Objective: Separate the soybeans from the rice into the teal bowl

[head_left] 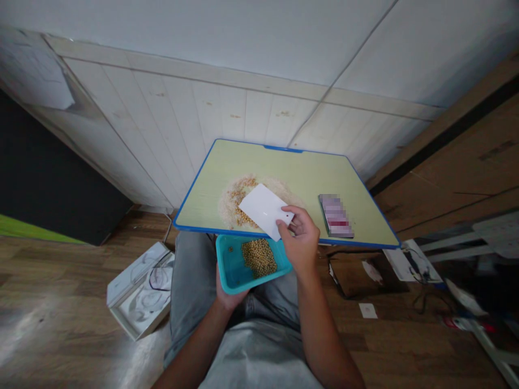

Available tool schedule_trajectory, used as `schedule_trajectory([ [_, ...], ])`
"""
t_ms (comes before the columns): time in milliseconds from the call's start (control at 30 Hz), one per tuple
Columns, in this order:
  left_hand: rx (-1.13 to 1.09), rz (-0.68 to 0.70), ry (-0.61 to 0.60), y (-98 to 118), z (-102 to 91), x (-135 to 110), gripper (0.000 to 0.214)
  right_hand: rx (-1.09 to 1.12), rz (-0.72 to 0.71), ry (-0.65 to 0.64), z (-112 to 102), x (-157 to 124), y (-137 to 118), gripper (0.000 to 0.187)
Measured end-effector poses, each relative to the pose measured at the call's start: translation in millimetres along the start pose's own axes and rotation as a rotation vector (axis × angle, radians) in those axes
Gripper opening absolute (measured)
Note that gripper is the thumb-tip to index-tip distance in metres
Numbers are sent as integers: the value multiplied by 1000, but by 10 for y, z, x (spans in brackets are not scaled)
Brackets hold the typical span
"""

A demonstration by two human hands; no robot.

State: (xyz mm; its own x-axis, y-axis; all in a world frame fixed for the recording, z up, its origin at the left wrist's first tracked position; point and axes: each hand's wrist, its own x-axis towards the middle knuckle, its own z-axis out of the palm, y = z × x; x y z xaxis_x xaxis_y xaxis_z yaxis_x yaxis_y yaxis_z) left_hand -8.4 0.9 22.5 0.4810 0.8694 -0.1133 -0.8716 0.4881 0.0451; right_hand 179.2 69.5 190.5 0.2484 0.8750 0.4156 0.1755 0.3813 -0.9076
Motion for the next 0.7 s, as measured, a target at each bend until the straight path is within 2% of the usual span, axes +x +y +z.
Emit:
schedule_trajectory([
  [267,-3,15,57,-17,-35,5,79,57,18,83,-42,35,39,25],
  [433,44,22,-61,-47,158,18,82,35,-33,213,-165,144,21,26],
  [567,59,27,-90,-61,274,4,81,0,-29,294,-198,159,18,26],
  [633,59,17,-72,-58,259,4,79,22,-23,272,-189,136,14,25],
  [700,57,13,-39,-50,208,9,77,39,-10,187,-173,101,11,24],
])
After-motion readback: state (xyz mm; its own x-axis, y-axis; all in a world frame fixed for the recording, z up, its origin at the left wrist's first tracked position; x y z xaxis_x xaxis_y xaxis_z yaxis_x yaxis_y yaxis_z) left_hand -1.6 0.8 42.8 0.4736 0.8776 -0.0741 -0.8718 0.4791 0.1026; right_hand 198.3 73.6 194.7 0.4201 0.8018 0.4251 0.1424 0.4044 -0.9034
